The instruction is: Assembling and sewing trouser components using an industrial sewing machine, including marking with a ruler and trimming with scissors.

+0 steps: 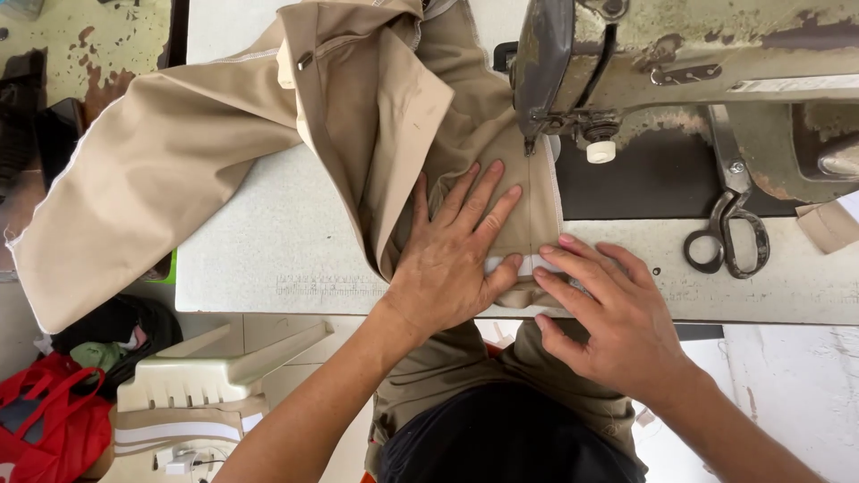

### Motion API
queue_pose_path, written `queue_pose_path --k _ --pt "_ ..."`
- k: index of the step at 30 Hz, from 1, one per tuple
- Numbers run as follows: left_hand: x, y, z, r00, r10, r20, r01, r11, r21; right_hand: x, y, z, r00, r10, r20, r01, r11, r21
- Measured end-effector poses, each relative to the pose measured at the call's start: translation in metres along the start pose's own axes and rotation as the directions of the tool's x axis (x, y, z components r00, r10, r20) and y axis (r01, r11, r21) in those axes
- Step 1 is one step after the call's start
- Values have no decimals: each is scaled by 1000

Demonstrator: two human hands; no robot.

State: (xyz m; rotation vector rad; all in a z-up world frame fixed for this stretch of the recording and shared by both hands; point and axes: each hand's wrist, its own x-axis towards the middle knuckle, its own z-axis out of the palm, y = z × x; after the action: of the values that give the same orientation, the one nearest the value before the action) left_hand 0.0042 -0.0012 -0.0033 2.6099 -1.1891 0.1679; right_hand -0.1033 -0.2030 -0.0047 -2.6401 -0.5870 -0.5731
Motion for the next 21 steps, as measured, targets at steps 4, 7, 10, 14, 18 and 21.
queue_pose_path --k 4,7,10,14,18,21 --pt "8 -4 2 1000 -10 10 10 1000 -14 6 5 2 1000 8 -11 -8 1000 -4" --pt "13 -7 4 1000 -9 -9 9 1000 7 9 6 2 1000 23 -20 -23 1000 1" --pt "19 -12 5 1000 -16 9 15 999 43 14 10 3 999 26 -28 -27 999 -26" --pt "25 -18 8 1000 -3 9 3 999 49 19 14 4 999 36 -17 -37 998 -57" --pt "30 -22 12 999 6 -38 -4 998 57 19 17 9 998 65 -13 -66 995 -74" --pt "37 -26 13 1000 -6 3 6 997 81 24 19 8 998 66 -21 -68 993 -92"
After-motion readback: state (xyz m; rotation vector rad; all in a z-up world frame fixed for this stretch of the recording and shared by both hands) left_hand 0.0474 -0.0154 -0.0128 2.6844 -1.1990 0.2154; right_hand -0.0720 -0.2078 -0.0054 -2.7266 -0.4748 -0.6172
